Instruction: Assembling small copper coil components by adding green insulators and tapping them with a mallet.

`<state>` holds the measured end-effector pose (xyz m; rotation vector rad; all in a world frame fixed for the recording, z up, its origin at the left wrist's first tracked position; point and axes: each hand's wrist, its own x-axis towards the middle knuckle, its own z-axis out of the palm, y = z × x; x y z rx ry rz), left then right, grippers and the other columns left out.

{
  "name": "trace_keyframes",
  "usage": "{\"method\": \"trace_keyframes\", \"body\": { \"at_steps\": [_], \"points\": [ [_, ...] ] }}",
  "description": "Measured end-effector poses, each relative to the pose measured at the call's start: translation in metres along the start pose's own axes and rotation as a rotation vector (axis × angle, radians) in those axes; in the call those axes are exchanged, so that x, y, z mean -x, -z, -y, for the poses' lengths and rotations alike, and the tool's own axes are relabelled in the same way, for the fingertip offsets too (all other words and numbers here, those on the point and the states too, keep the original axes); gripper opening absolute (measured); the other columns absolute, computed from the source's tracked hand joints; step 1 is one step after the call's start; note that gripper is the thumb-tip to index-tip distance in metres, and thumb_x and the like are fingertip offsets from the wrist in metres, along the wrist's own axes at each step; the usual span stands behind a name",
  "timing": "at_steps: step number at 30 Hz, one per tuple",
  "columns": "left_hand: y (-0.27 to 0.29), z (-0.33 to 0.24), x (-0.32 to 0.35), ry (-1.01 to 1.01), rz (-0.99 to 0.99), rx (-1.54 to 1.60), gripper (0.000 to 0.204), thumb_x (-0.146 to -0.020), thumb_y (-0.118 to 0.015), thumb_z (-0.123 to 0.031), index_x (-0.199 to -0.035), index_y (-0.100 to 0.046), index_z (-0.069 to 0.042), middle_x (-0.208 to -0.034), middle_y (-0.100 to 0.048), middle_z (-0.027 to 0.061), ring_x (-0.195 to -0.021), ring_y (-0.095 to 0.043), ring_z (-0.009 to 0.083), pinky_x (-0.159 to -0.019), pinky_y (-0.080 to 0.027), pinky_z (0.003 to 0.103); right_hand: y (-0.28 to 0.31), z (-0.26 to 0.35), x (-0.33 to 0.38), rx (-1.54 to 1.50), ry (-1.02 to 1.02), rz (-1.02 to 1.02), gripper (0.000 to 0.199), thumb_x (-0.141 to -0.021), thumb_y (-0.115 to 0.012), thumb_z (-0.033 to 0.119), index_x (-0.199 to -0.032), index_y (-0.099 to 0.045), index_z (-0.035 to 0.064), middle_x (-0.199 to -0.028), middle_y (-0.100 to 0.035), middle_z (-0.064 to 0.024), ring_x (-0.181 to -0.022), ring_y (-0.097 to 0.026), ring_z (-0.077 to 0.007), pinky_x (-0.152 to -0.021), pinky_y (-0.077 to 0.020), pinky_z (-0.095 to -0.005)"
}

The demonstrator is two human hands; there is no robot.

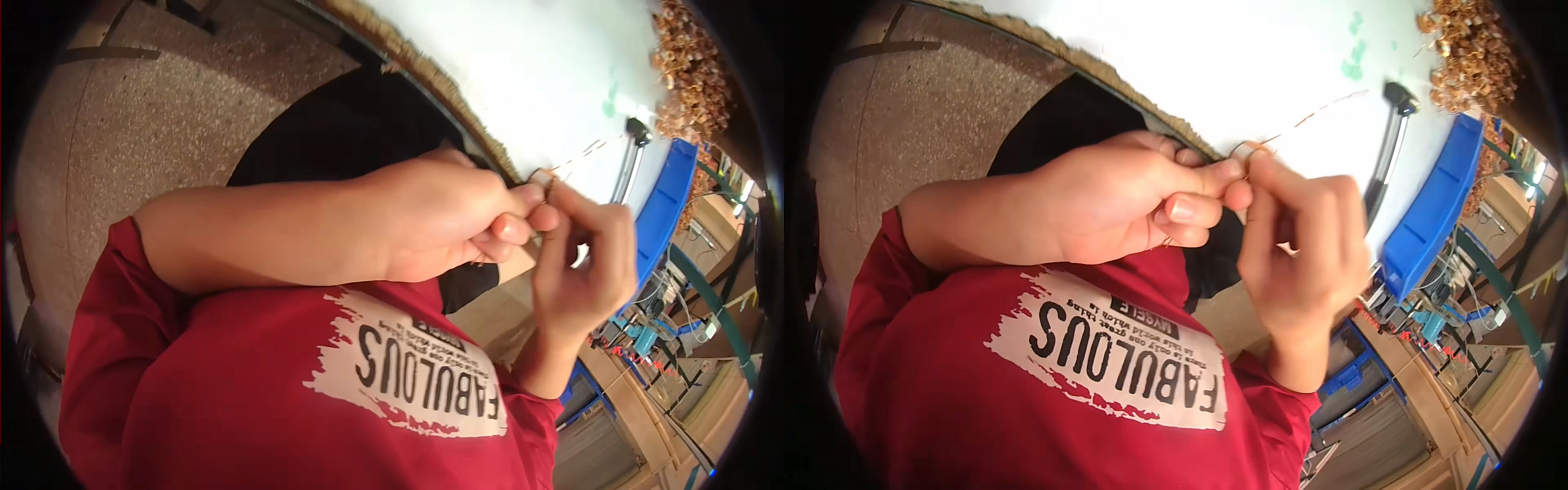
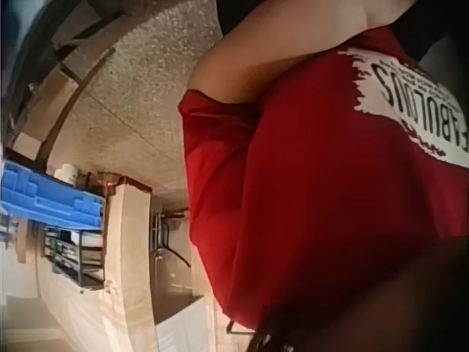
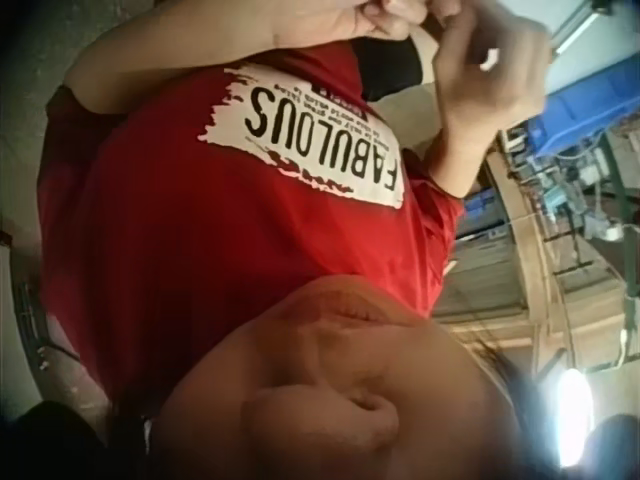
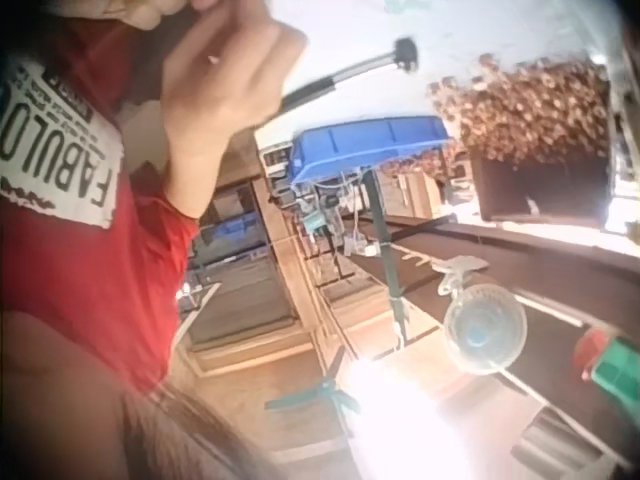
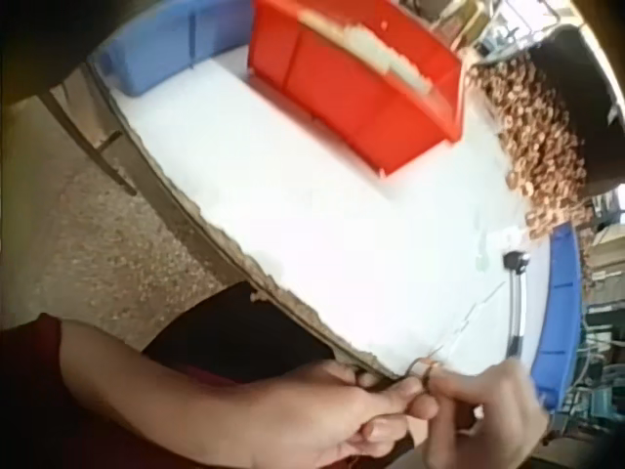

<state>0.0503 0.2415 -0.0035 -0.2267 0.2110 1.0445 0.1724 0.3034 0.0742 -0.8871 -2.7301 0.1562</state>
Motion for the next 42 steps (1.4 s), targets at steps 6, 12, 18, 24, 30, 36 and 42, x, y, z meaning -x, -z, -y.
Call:
{"method": "trace_keyframes", "body": {
  "at_steps": [6,12,18,24,30,36,42],
  "points": [
    [0.0,0.002,-0.003,-0.009,-0.004,0.033,0.013,-0.094,-0.043,-0.005,-0.099,-0.053,0.002,-0.091,-0.06,0.01,-0.056,-0.039,0.0037,-0.051,-0.03,0.016,0.006,-0.023,0.018,-0.22,-0.18,-0.246,0.02,-0.08,-0.06,0.002,-0.099,-0.059,-0.0024,-0.069,-0.057,-0.0041,-0.051,-0.044,-0.0101,-0.048,-0.0354,-0.0201],
    [0.002,0.004,-0.001,0.006,-0.007,0.033,0.013,-0.094,-0.043,-0.005,-0.099,-0.054,0.002,-0.092,-0.06,0.0101,-0.054,-0.039,0.0032,-0.05,-0.03,0.016,0.018,-0.116,0.068,0.314,-0.284,-0.122,0.027,-0.09,-0.049,0.012,-0.112,-0.05,-0.0023,-0.071,-0.056,-0.0078,-0.052,-0.048,-0.0123,-0.053,-0.0394,-0.0205],
    [0.005,0.001,-0.003,0.015,0.0,0.057,0.014,-0.094,-0.043,-0.005,-0.099,-0.054,0.002,-0.092,-0.061,0.01,-0.053,-0.039,0.003,-0.05,-0.03,0.016,0.019,-0.15,0.089,0.541,-0.253,-0.012,0.017,-0.09,-0.047,0.012,-0.102,-0.051,0.0013,-0.078,-0.054,-0.0125,-0.052,-0.047,-0.0139,-0.052,-0.0388,-0.0217],
    [0.008,0.004,-0.005,-0.002,0.03,0.041,0.014,-0.095,-0.043,-0.006,-0.098,-0.054,0.002,-0.091,-0.061,0.0097,-0.053,-0.039,0.0029,-0.049,-0.029,0.016,0.054,-0.068,0.087,-0.834,-0.562,0.042,0.022,-0.091,-0.047,0.026,-0.088,-0.048,0.004,-0.062,-0.045,-0.0027,-0.05,-0.037,-0.0095,-0.044,-0.0291,-0.0229],
    [0.007,0.005,-0.004,-0.026,-0.016,0.022,0.014,-0.095,-0.044,-0.007,-0.097,-0.054,0.002,-0.089,-0.061,0.0092,-0.053,-0.039,0.0029,-0.049,-0.029,0.016,0.061,-0.048,0.105,-0.451,-0.495,0.281,0.035,-0.092,-0.041,0.037,-0.085,-0.047,0.0033,-0.055,-0.042,0.0002,-0.045,-0.033,-0.0067,-0.04,-0.025,-0.0197],
    [0.006,0.008,-0.003,-0.043,-0.023,0.019,0.015,-0.095,-0.044,-0.008,-0.094,-0.055,0.003,-0.086,-0.06,0.0081,-0.053,-0.038,0.0032,-0.049,-0.028,0.017,0.066,-0.06,0.101,-0.334,-0.466,0.367,0.038,-0.091,-0.041,0.041,-0.083,-0.048,0.0041,-0.053,-0.042,0.0006,-0.042,-0.03,-0.0067,-0.04,-0.025,-0.0201],
    [0.005,0.008,-0.001,-0.053,-0.025,0.016,0.017,-0.095,-0.044,-0.008,-0.091,-0.055,0.004,-0.083,-0.058,0.0065,-0.053,-0.037,0.0037,-0.049,-0.028,0.017,0.059,-0.061,0.099,-0.655,-0.406,0.099,0.04,-0.09,-0.041,0.043,-0.083,-0.048,0.005,-0.053,-0.042,0.0003,-0.041,-0.03,-0.0078,-0.039,-0.0249,-0.0205]
  ]
}}
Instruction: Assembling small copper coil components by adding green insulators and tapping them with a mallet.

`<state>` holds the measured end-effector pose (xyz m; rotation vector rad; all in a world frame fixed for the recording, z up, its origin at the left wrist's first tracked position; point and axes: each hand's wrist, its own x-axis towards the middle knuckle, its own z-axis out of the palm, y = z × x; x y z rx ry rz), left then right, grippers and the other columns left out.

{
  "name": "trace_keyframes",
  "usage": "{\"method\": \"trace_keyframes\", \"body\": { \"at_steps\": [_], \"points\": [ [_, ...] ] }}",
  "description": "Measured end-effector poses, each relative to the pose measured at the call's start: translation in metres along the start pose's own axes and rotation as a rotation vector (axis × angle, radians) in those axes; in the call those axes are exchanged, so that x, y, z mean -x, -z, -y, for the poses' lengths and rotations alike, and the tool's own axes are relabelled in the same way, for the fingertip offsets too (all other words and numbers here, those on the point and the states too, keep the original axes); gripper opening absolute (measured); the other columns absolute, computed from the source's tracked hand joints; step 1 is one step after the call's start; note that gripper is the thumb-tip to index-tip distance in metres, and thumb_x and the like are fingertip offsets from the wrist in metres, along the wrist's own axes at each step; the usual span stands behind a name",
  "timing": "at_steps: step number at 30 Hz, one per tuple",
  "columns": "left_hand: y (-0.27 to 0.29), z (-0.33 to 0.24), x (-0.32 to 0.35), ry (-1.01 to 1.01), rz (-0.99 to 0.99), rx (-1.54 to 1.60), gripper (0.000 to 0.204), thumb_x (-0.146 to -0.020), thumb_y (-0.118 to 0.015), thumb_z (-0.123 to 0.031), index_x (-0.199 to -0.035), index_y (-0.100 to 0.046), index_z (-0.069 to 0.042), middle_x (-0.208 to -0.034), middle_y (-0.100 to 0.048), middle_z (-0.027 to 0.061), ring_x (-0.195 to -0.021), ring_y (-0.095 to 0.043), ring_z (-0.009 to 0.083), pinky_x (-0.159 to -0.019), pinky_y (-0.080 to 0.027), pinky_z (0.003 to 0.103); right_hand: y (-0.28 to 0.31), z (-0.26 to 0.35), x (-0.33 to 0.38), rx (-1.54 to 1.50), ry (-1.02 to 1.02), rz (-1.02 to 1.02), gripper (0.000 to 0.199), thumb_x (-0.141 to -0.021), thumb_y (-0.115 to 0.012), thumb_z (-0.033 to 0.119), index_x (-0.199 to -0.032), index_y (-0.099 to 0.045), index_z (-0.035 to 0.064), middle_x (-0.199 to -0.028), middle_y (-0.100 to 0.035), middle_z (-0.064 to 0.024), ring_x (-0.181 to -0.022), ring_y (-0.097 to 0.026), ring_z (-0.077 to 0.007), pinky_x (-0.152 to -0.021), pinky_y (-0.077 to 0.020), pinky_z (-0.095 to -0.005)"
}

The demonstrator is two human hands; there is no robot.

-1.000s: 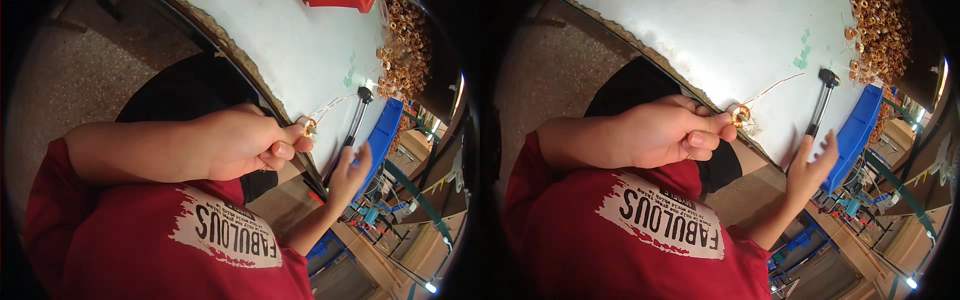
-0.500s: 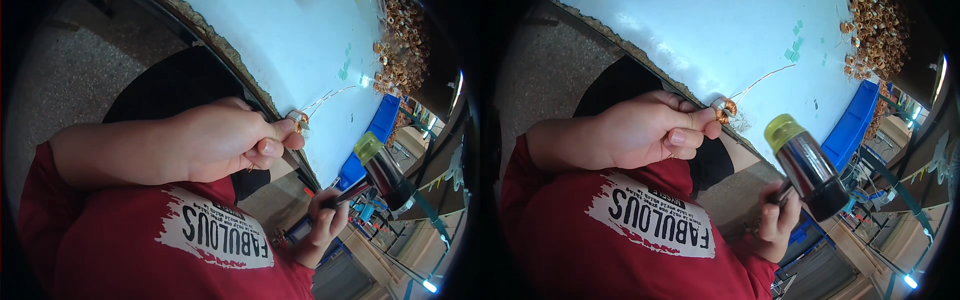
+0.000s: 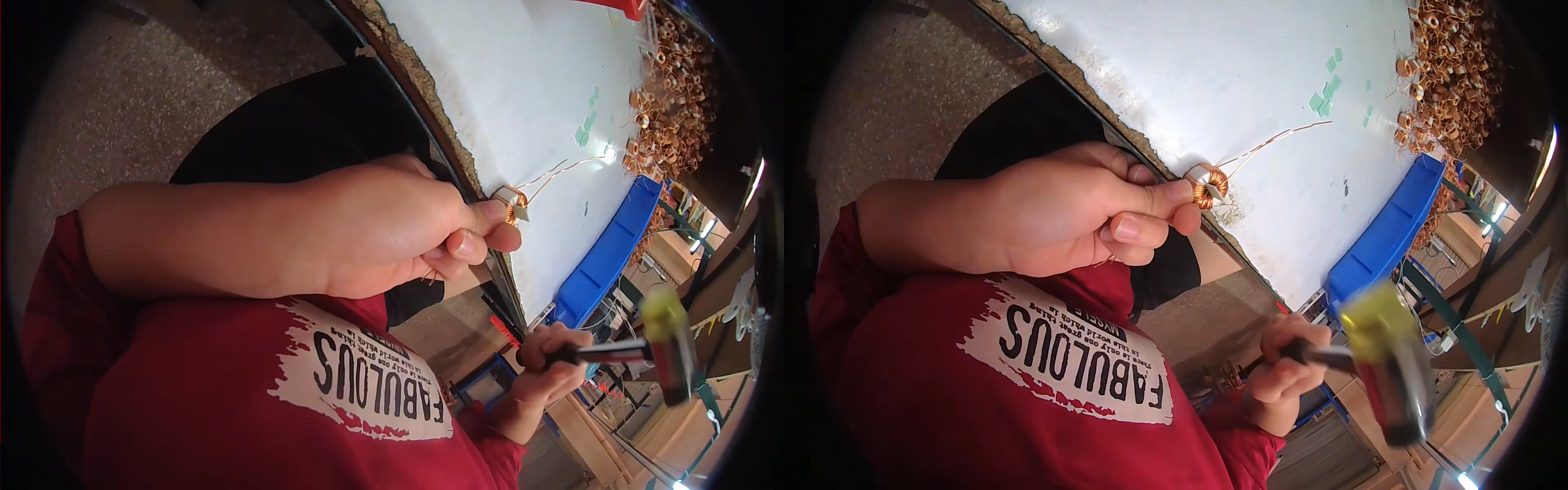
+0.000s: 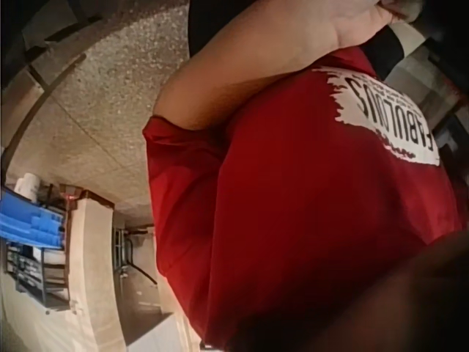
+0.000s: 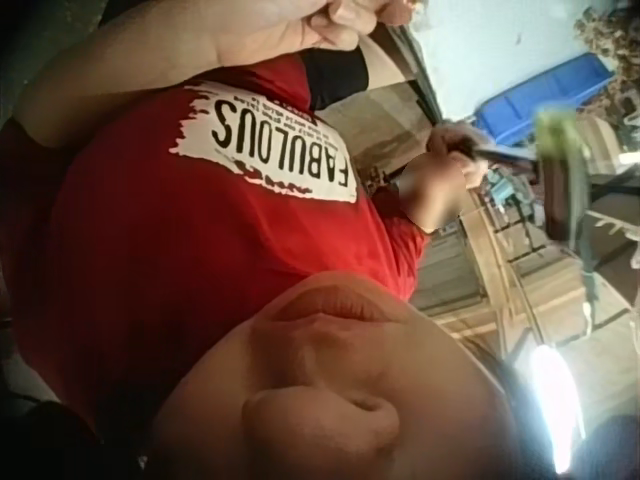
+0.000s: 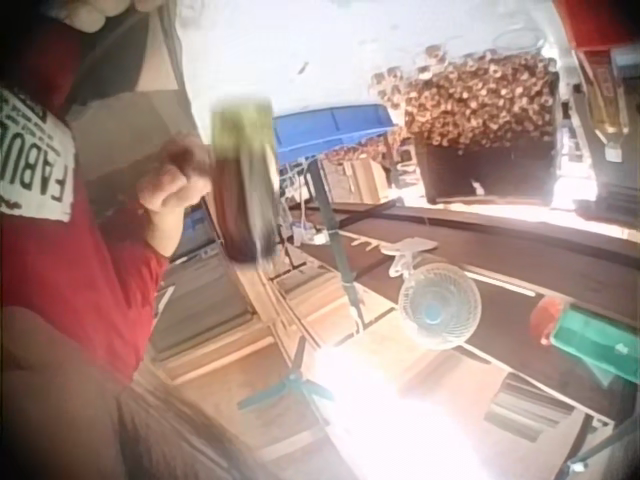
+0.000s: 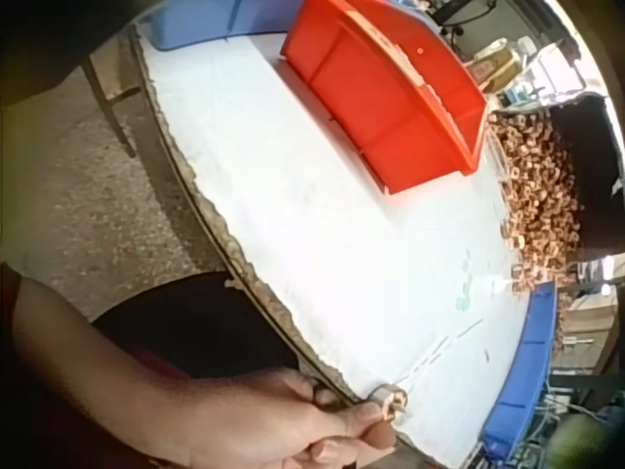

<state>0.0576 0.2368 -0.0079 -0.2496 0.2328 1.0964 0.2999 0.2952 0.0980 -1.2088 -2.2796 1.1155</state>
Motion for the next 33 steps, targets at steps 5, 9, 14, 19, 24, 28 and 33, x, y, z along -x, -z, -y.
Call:
{"method": "trace_keyframes", "body": {
  "at_steps": [5,9,14,19,24,28,33],
  "points": [
    [0.002,0.0,-0.001,0.016,0.021,-0.015,0.017,-0.095,-0.044,-0.008,-0.09,-0.055,0.003,-0.083,-0.058,0.006,-0.053,-0.036,0.0039,-0.049,-0.027,0.017,-0.007,-0.008,-0.001,-0.141,0.04,-0.018,0.04,-0.09,-0.042,0.044,-0.081,-0.047,0.0059,-0.052,-0.041,-0.0003,-0.04,-0.03,-0.0086,-0.039,-0.0244,-0.0212],
    [0.003,0.0,-0.002,0.023,0.056,0.005,0.016,-0.095,-0.044,-0.008,-0.09,-0.055,0.003,-0.083,-0.058,0.0063,-0.053,-0.037,0.004,-0.049,-0.027,0.017,-0.003,-0.014,0.004,0.12,0.061,0.007,0.041,-0.09,-0.041,0.045,-0.078,-0.046,0.0065,-0.051,-0.04,-0.0003,-0.04,-0.029,-0.0088,-0.039,-0.024,-0.0216],
    [0.004,0.0,-0.002,0.024,0.084,0.009,0.017,-0.095,-0.044,-0.008,-0.089,-0.055,0.003,-0.082,-0.059,0.0071,-0.053,-0.037,0.0041,-0.049,-0.027,0.017,-0.006,-0.01,-0.002,0.476,-0.038,0.099,0.042,-0.091,-0.038,0.046,-0.076,-0.046,0.0066,-0.05,-0.04,-0.0003,-0.04,-0.029,-0.0088,-0.04,-0.0241,-0.0217],
    [0.003,0.0,-0.001,0.016,0.066,-0.001,0.016,-0.095,-0.043,-0.007,-0.089,-0.055,0.003,-0.082,-0.059,0.0079,-0.053,-0.037,0.0041,-0.049,-0.027,0.017,-0.003,-0.01,0.001,0.475,-0.11,0.145,0.043,-0.092,-0.035,0.043,-0.077,-0.048,0.0051,-0.052,-0.042,-0.0011,-0.041,-0.032,-0.01,-0.04,-0.0255,-0.022],
    [0.005,0.002,0.0,0.011,0.053,0.006,0.015,-0.094,-0.044,-0.006,-0.092,-0.055,0.003,-0.084,-0.06,0.0089,-0.053,-0.038,0.004,-0.049,-0.028,0.017,0.004,-0.031,0.01,0.447,0.051,0.045,0.042,-0.092,-0.034,0.04,-0.078,-0.049,0.0041,-0.053,-0.044,-0.0019,-0.042,-0.035,-0.0115,-0.041,-0.0268,-0.0227],
    [0.006,0.001,-0.002,0.006,0.06,-0.001,0.014,-0.094,-0.044,-0.006,-0.093,-0.054,0.003,-0.085,-0.06,0.0095,-0.054,-0.038,0.0039,-0.049,-0.028,0.017,-0.002,-0.035,0.004,0.597,0.157,-0.007,0.042,-0.092,-0.033,0.04,-0.077,-0.049,0.0049,-0.052,-0.043,-0.0015,-0.042,-0.035,-0.0116,-0.041,-0.0265,-0.0228],
    [0.005,0.002,-0.002,0.007,0.062,-0.014,0.013,-0.094,-0.044,-0.006,-0.093,-0.055,0.003,-0.087,-0.061,0.0099,-0.054,-0.038,0.0039,-0.049,-0.028,0.017,-0.011,-0.016,-0.006,0.905,0.108,0.065,0.039,-0.091,-0.036,0.039,-0.076,-0.048,0.005,-0.054,-0.043,-0.0017,-0.044,-0.035,-0.0132,-0.044,-0.0287,-0.0239]
  ]
}}
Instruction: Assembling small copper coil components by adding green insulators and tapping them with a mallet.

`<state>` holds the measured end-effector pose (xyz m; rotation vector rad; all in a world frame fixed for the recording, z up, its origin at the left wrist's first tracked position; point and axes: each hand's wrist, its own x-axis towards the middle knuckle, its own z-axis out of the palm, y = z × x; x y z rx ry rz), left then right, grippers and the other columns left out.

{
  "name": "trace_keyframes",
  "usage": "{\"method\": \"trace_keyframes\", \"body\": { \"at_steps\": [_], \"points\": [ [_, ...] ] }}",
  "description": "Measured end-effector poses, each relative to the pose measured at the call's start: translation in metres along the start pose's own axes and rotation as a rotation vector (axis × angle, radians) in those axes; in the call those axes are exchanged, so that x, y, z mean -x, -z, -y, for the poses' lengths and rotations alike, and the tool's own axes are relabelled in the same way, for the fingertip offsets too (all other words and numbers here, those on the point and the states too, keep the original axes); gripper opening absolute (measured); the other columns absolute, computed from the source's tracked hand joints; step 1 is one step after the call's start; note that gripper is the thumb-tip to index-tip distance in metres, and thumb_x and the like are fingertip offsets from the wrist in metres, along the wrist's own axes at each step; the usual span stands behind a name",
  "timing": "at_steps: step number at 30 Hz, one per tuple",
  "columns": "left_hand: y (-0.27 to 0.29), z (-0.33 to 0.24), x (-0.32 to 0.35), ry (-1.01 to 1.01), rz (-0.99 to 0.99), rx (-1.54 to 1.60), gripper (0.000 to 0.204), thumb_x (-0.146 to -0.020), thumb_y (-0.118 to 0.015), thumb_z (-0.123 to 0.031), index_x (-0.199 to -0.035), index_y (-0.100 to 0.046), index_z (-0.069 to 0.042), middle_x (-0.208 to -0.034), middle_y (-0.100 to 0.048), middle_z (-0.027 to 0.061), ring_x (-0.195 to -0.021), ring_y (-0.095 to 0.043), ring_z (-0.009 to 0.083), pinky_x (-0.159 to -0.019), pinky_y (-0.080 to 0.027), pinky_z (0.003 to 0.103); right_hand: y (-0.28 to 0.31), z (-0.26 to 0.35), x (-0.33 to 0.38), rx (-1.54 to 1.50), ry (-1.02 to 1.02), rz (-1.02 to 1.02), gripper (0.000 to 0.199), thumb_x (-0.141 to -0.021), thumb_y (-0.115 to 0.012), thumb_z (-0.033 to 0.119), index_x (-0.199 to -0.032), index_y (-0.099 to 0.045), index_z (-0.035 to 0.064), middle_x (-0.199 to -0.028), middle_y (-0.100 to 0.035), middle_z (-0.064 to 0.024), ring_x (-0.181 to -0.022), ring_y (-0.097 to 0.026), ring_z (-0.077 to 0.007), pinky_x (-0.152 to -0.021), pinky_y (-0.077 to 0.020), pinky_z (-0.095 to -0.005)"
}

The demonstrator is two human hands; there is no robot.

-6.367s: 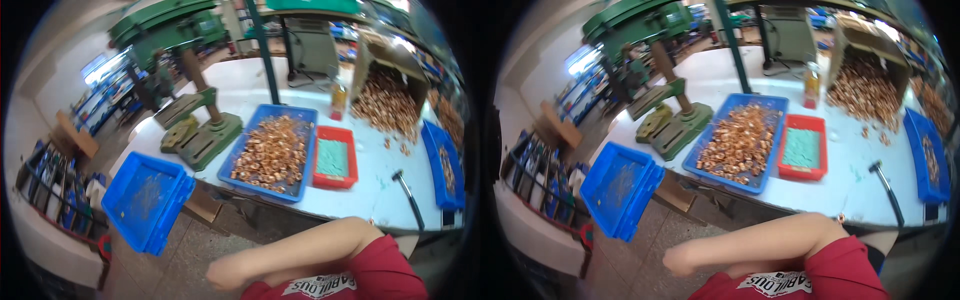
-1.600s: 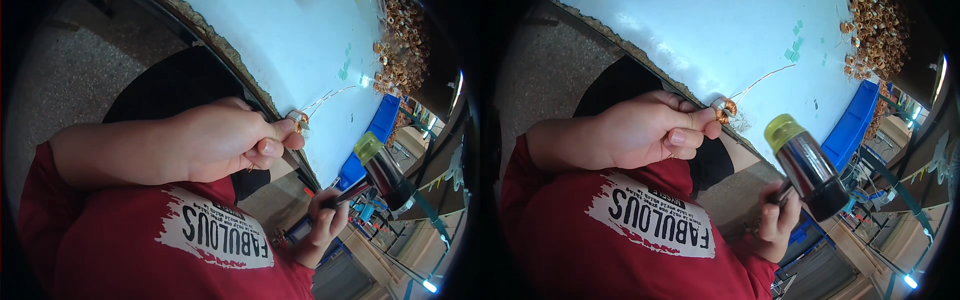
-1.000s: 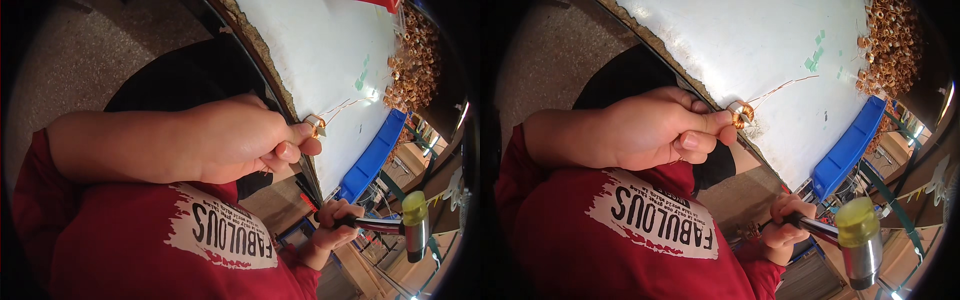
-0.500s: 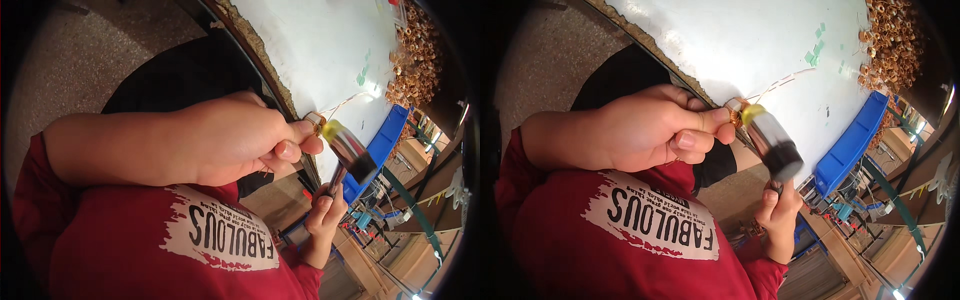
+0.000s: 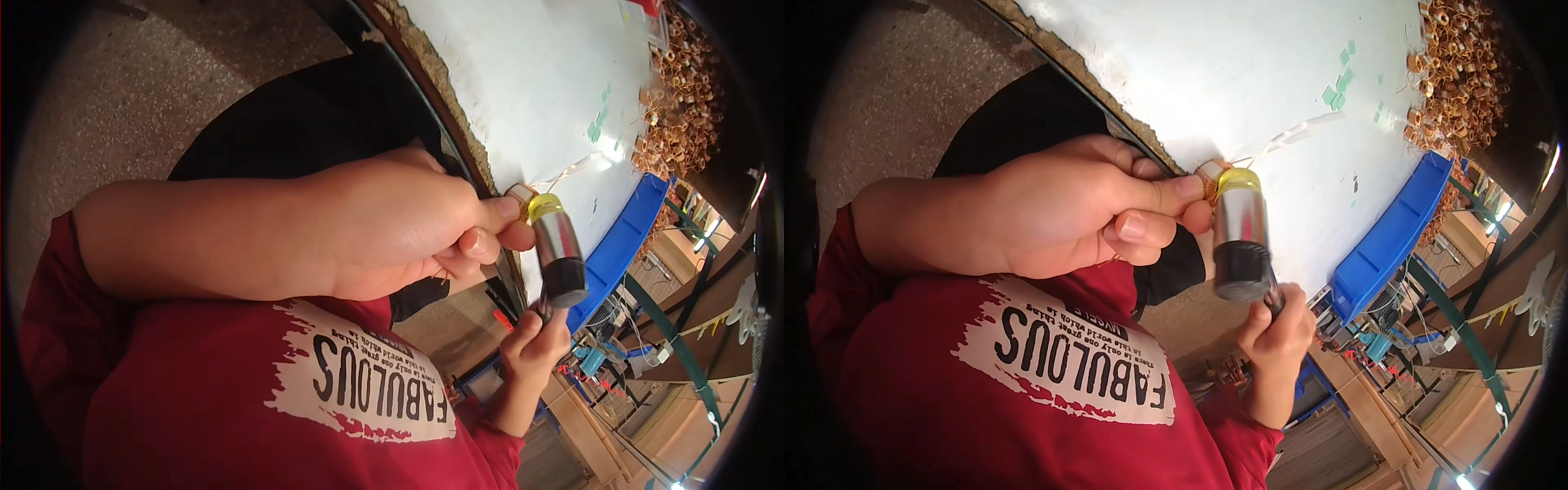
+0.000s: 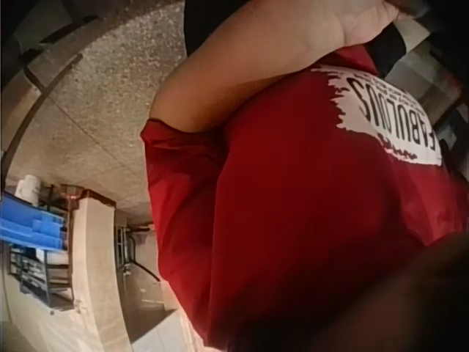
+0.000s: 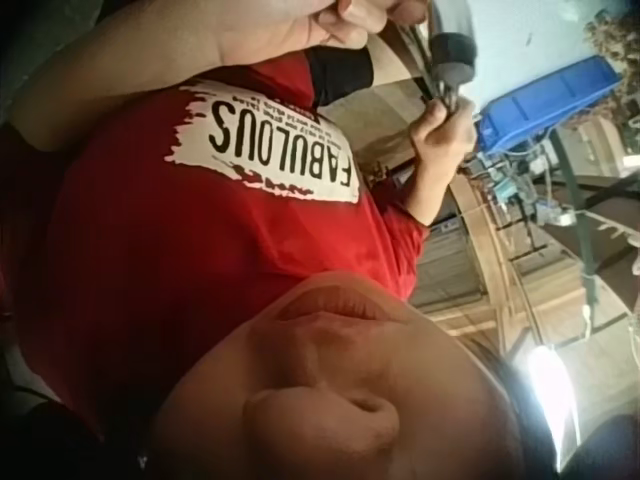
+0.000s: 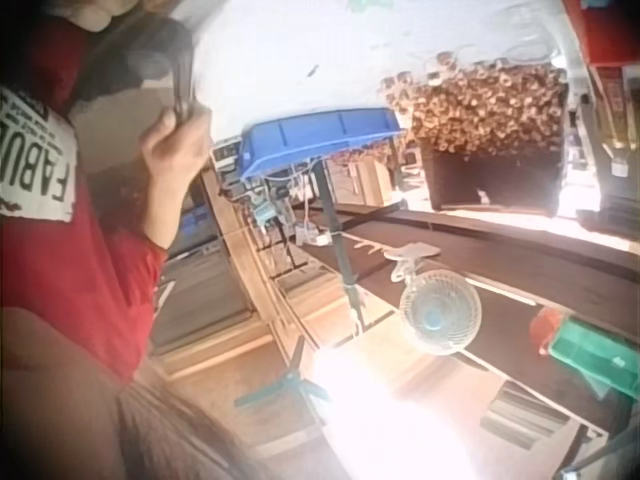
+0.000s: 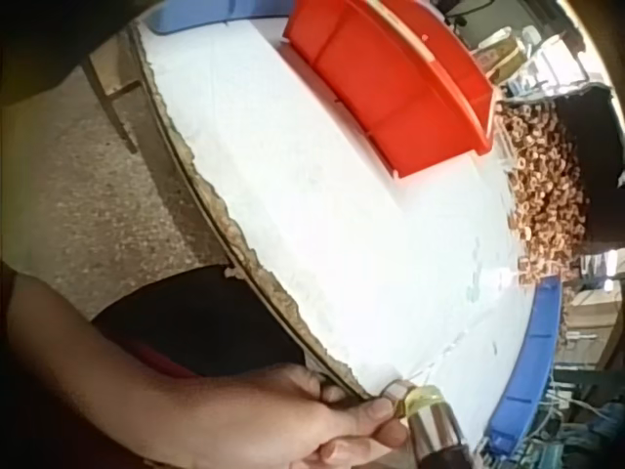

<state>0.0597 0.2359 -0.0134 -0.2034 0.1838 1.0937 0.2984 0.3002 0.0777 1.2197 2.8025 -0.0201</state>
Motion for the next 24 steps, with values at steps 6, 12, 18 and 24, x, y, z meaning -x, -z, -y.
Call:
{"method": "trace_keyframes", "body": {
  "at_steps": [6,12,18,24],
  "points": [
    [-0.002,-0.001,0.002,-0.013,-0.019,0.006,0.014,-0.094,-0.044,-0.006,-0.091,-0.055,0.002,-0.088,-0.06,0.0096,-0.054,-0.038,0.0039,-0.049,-0.028,0.017,0.009,-0.011,0.003,-0.199,0.04,-0.036,0.03,-0.089,-0.044,0.029,-0.078,-0.049,0.0017,-0.057,-0.045,-0.0037,-0.045,-0.037,-0.0177,-0.046,-0.0343,-0.0288],
    [-0.002,-0.003,0.004,0.006,-0.034,0.004,0.013,-0.094,-0.044,-0.007,-0.092,-0.054,0.001,-0.09,-0.06,0.0096,-0.054,-0.038,0.0037,-0.049,-0.028,0.016,0.003,-0.02,0.007,-0.374,0.067,-0.223,0.028,-0.09,-0.044,0.028,-0.079,-0.047,0.0029,-0.054,-0.041,-0.0022,-0.044,-0.032,-0.0155,-0.043,-0.0313,-0.0292],
    [0.001,-0.005,0.006,0.021,-0.001,0.002,0.011,-0.095,-0.044,-0.008,-0.094,-0.052,0.0,-0.089,-0.058,0.0082,-0.052,-0.037,0.0036,-0.048,-0.027,0.016,-0.003,-0.018,0.01,-0.046,-0.319,-0.271,0.027,-0.093,-0.044,0.028,-0.082,-0.048,0.0034,-0.057,-0.046,-0.0071,-0.046,-0.04,-0.0209,-0.047,-0.0357,-0.0319],
    [-0.035,-0.004,0.024,0.101,-0.064,-0.108,0.007,-0.094,-0.045,-0.007,-0.09,-0.049,-0.003,-0.087,-0.058,0.0117,-0.052,-0.037,0.0056,-0.048,-0.028,0.017,-0.031,-0.054,0.014,0.24,-0.594,-0.201,0.025,-0.093,-0.047,0.027,-0.091,-0.05,0.0026,-0.076,-0.057,-0.0176,-0.064,-0.053,-0.0365,-0.059,-0.0421,-0.0423]
  ]
}}
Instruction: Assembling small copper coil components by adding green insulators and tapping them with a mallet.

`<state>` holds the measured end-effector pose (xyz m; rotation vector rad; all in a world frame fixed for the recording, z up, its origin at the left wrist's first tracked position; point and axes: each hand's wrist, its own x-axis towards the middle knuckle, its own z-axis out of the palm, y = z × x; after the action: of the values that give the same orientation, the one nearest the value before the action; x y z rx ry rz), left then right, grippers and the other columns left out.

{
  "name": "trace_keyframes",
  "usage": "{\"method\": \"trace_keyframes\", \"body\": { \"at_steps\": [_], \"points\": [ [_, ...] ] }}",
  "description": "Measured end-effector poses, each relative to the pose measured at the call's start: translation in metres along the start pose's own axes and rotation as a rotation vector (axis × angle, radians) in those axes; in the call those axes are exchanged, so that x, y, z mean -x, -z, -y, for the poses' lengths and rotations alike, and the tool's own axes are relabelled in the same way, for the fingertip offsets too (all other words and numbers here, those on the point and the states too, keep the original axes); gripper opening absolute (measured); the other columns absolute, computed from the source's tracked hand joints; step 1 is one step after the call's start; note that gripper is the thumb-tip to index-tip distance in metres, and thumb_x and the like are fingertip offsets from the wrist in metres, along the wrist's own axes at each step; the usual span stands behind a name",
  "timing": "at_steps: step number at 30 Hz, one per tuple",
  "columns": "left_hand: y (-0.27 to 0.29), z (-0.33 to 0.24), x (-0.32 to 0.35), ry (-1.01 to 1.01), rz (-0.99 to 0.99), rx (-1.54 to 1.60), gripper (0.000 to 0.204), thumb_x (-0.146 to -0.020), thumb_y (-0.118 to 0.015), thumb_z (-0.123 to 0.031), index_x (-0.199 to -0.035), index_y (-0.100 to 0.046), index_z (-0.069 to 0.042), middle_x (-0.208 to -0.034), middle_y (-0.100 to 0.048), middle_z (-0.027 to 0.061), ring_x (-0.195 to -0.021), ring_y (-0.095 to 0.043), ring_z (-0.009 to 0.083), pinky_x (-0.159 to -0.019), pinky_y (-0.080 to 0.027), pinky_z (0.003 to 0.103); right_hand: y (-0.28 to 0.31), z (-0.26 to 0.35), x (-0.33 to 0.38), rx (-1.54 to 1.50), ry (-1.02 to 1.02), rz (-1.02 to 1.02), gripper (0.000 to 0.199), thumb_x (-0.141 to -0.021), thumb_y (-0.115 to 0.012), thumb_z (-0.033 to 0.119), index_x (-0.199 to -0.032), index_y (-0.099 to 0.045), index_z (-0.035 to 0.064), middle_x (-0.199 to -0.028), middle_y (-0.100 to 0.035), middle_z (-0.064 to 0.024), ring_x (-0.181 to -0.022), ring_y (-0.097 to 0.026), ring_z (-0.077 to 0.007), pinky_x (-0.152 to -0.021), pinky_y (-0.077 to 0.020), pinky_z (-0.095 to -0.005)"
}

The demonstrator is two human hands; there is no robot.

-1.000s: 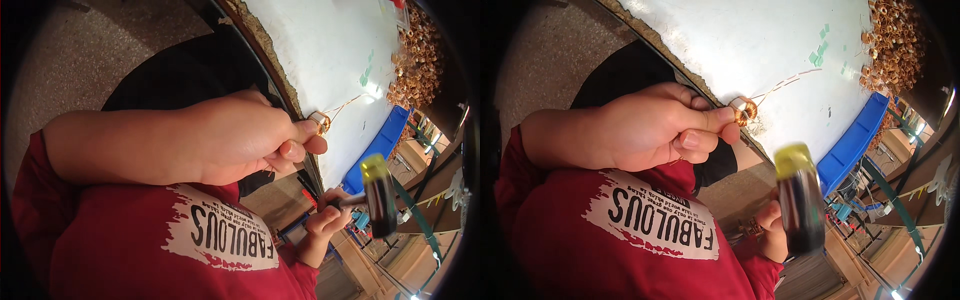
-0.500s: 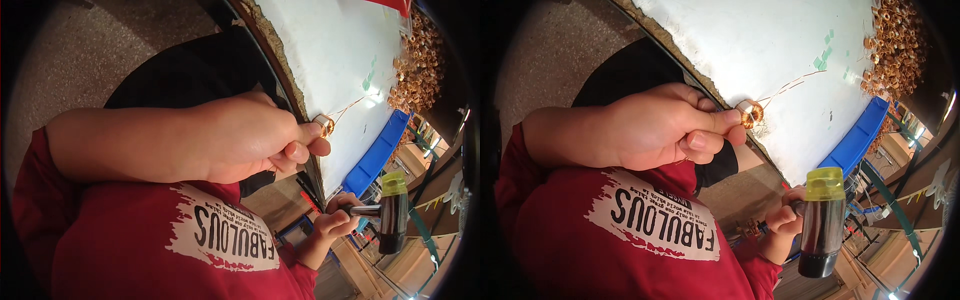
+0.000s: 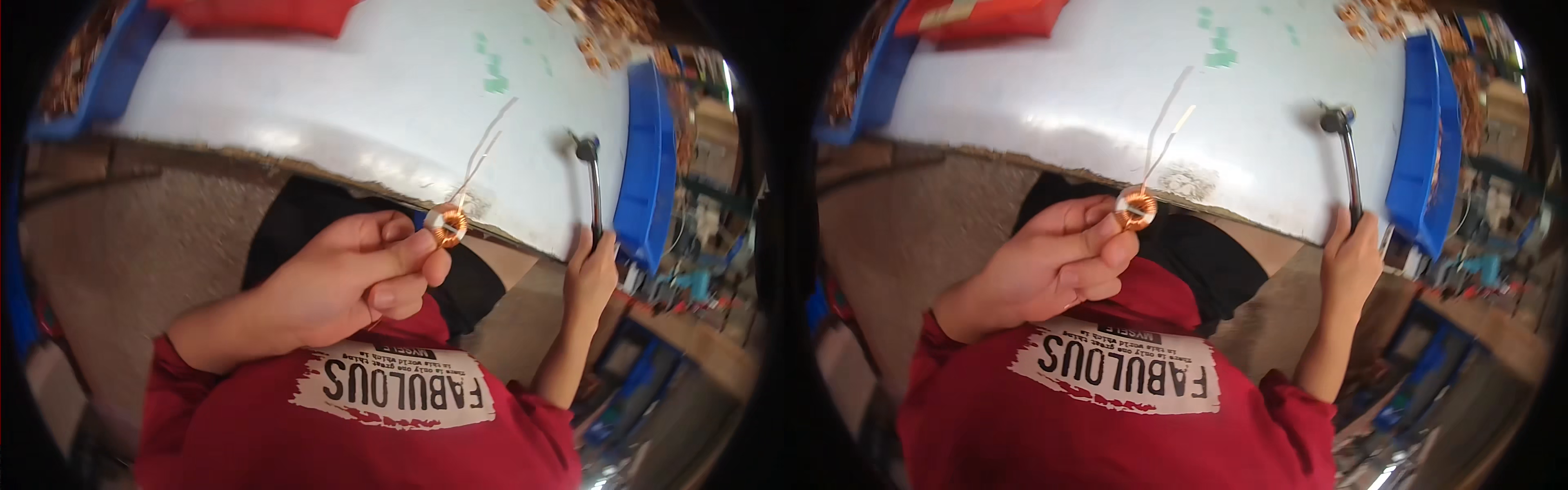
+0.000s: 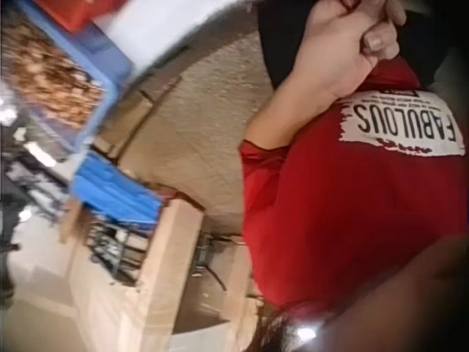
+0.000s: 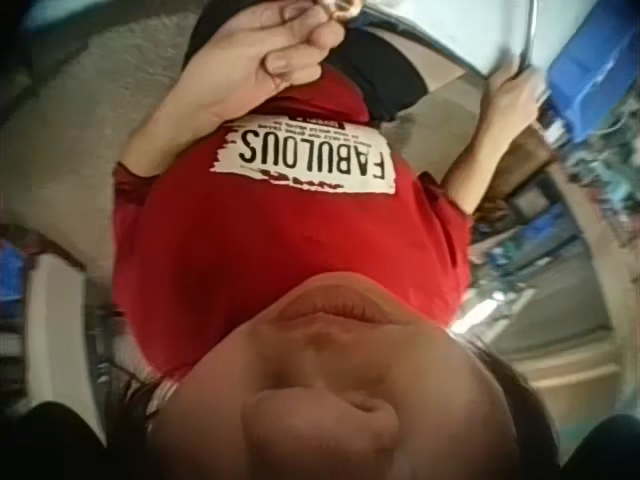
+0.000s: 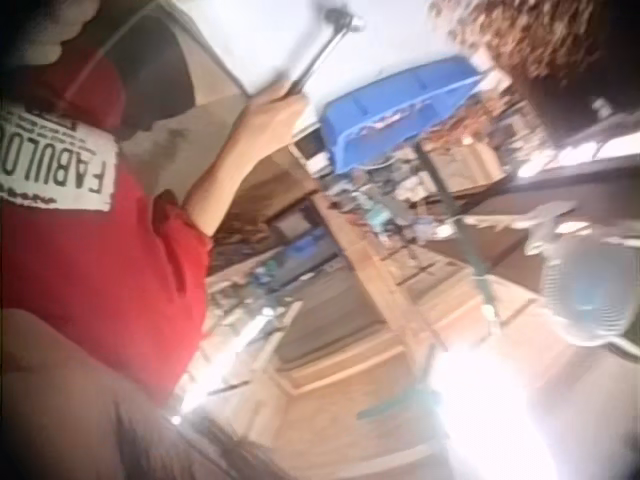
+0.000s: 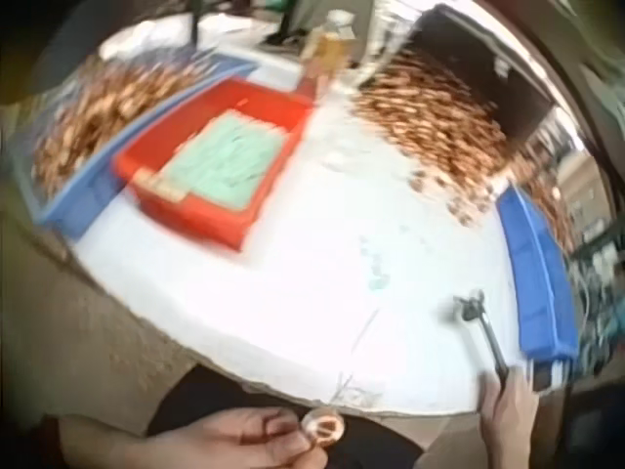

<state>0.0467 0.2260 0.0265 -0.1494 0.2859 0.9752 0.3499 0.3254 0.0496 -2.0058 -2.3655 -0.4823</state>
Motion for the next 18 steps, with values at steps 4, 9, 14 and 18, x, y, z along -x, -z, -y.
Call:
{"method": "trace_keyframes", "body": {
  "at_steps": [4,9,14,18],
  "points": [
    [-0.01,0.0,-0.012,0.011,0.117,-0.022,0.009,-0.094,-0.045,-0.007,-0.086,-0.042,-0.009,-0.088,-0.058,0.0113,-0.051,-0.036,0.0053,-0.047,-0.028,0.017,-0.007,0.005,-0.012,0.022,-0.1,-0.067,0.025,-0.089,-0.054,0.027,-0.099,-0.055,0.0037,-0.095,-0.058,-0.0139,-0.076,-0.054,-0.0308,-0.066,-0.0438,-0.0372],
    [-0.024,0.002,-0.028,-0.011,0.175,-0.241,0.013,-0.094,-0.045,-0.006,-0.086,-0.036,-0.012,-0.088,-0.057,0.0107,-0.05,-0.035,0.005,-0.045,-0.027,0.018,0.029,0.076,0.0,-1.401,0.034,-0.051,0.033,-0.074,-0.07,0.011,-0.101,-0.054,0.0052,-0.095,-0.058,-0.005,-0.078,-0.051,-0.0153,-0.071,-0.0408,-0.0259],
    [-0.041,0.009,-0.043,-0.052,0.058,-0.43,0.014,-0.093,-0.046,-0.005,-0.087,-0.036,-0.012,-0.093,-0.056,0.0125,-0.049,-0.035,0.0064,-0.044,-0.027,0.018,0.035,0.101,0.004,-2.233,-0.001,0.479,0.028,-0.078,-0.06,-0.005,-0.094,-0.04,0.0064,-0.096,-0.055,-0.0109,-0.082,-0.049,-0.0139,-0.072,-0.0406,-0.0227],
    [-0.035,0.015,-0.051,-0.064,0.078,-0.476,0.014,-0.092,-0.046,-0.003,-0.088,-0.035,-0.011,-0.105,-0.053,0.0155,-0.053,-0.04,0.0098,-0.046,-0.031,0.019,0.026,0.096,0.007,-2.322,-0.016,0.458,0.027,-0.079,-0.058,-0.005,-0.094,-0.039,0.0067,-0.094,-0.054,-0.0097,-0.079,-0.048,-0.0126,-0.072,-0.0398,-0.0212]
  ]
}}
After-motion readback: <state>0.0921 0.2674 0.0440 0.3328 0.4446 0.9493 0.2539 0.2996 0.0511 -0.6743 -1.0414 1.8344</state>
